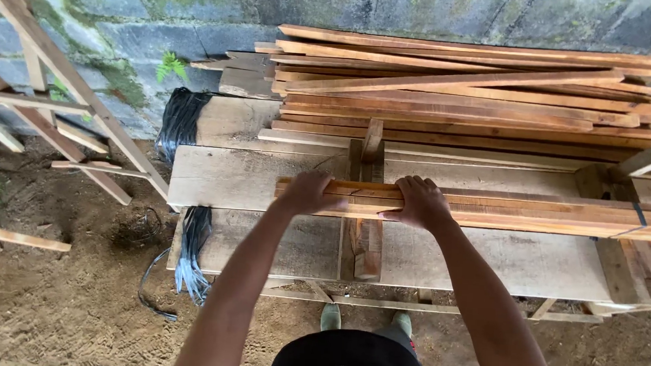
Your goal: The recorder is bundling several pieces of cut lumber together using black plastic or rubber straps.
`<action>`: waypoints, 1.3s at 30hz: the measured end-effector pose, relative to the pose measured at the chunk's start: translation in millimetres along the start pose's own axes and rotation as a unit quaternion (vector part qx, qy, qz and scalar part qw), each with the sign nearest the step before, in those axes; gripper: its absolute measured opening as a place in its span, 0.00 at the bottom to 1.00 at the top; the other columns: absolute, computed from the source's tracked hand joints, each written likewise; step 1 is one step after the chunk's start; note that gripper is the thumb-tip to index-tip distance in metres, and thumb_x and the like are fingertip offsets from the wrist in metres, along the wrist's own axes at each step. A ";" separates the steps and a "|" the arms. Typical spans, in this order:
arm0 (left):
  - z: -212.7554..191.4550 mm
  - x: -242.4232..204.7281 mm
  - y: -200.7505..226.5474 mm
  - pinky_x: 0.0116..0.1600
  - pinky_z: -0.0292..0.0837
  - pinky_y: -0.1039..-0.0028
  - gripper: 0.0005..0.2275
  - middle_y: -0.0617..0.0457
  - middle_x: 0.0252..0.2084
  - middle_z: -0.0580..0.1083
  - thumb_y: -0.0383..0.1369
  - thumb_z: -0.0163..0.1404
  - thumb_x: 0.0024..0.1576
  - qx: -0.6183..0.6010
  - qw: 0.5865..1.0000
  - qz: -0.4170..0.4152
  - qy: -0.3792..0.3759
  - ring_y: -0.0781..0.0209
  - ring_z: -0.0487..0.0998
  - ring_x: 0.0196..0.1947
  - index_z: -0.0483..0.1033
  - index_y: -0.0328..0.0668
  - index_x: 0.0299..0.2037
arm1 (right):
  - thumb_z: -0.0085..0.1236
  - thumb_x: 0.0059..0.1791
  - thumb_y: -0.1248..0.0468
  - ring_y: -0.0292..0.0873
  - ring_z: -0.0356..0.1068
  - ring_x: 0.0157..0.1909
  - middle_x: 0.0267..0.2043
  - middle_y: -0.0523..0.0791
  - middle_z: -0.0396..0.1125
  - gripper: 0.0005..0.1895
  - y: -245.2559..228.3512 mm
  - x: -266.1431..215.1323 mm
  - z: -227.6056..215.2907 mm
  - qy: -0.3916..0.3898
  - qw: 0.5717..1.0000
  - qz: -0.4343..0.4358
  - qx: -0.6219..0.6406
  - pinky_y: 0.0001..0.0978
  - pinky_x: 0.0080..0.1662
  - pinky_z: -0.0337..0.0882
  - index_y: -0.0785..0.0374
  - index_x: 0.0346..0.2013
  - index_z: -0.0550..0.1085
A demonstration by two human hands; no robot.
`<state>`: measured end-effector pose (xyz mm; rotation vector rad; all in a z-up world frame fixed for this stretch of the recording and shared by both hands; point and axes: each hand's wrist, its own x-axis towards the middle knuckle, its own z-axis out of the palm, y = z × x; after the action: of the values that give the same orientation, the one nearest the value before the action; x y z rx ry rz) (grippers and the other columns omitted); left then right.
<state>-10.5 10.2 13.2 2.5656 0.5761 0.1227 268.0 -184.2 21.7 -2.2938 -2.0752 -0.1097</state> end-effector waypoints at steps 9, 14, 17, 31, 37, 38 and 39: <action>47.8 -50.9 -166.1 0.63 0.72 0.41 0.26 0.39 0.71 0.65 0.26 0.35 0.60 0.011 0.994 -0.056 0.095 0.35 0.76 0.60 0.63 0.48 0.71 | 0.61 0.37 0.27 0.45 0.71 0.56 0.49 0.42 0.71 0.44 -11.1 4.6 -14.9 -0.072 0.996 0.032 0.027 0.43 0.58 0.69 0.48 0.58 0.68; 71.7 -36.3 -99.1 0.74 0.54 0.52 0.30 0.45 0.70 0.63 0.56 0.41 0.65 -0.645 0.682 -0.249 0.238 0.44 0.63 0.69 0.62 0.48 0.72 | 0.60 0.38 0.25 0.49 0.71 0.60 0.54 0.47 0.70 0.49 -42.4 29.9 7.6 -0.087 0.995 0.023 0.038 0.49 0.61 0.67 0.54 0.61 0.68; 90.4 -28.6 -111.0 0.69 0.65 0.55 0.28 0.46 0.64 0.73 0.58 0.41 0.64 -0.672 0.633 -0.263 0.279 0.49 0.73 0.62 0.70 0.53 0.68 | 0.61 0.39 0.26 0.52 0.70 0.61 0.55 0.49 0.69 0.50 -74.2 45.3 8.4 -0.086 0.995 0.008 0.055 0.51 0.62 0.66 0.56 0.62 0.67; 119.6 2.6 -119.1 0.64 0.66 0.60 0.18 0.44 0.50 0.75 0.52 0.47 0.56 -0.556 0.579 -0.361 0.476 0.49 0.73 0.55 0.86 0.59 0.46 | 0.51 0.36 0.19 0.49 0.74 0.51 0.44 0.47 0.71 0.48 -87.3 59.6 50.7 0.053 0.998 -0.038 -0.024 0.49 0.51 0.72 0.57 0.49 0.69; 100.5 -2.6 -86.8 0.66 0.65 0.62 0.21 0.43 0.51 0.74 0.50 0.35 0.63 -0.457 0.657 -0.360 0.479 0.44 0.71 0.58 0.83 0.59 0.51 | 0.54 0.36 0.19 0.49 0.75 0.50 0.43 0.47 0.71 0.49 -87.3 59.2 44.1 0.066 0.997 -0.048 -0.015 0.48 0.51 0.72 0.56 0.49 0.71; 99.4 -2.6 -87.5 0.67 0.64 0.62 0.21 0.42 0.51 0.74 0.50 0.36 0.62 -0.475 0.647 -0.358 0.477 0.45 0.71 0.58 0.84 0.58 0.50 | 0.55 0.36 0.21 0.50 0.74 0.52 0.45 0.48 0.71 0.48 -87.9 58.5 40.8 0.045 0.998 -0.046 -0.013 0.49 0.52 0.72 0.56 0.51 0.70; 97.5 -3.4 -89.1 0.67 0.63 0.61 0.21 0.41 0.51 0.74 0.50 0.37 0.62 -0.492 0.635 -0.357 0.476 0.45 0.71 0.58 0.84 0.57 0.50 | 0.57 0.37 0.23 0.51 0.73 0.53 0.47 0.49 0.71 0.47 -89.5 58.9 37.5 0.025 0.999 -0.045 -0.011 0.50 0.53 0.71 0.56 0.53 0.69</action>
<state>-28.5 34.1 -115.5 0.8987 1.3521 1.1700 185.6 -113.8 -12.0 -2.1848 -2.1642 -0.1910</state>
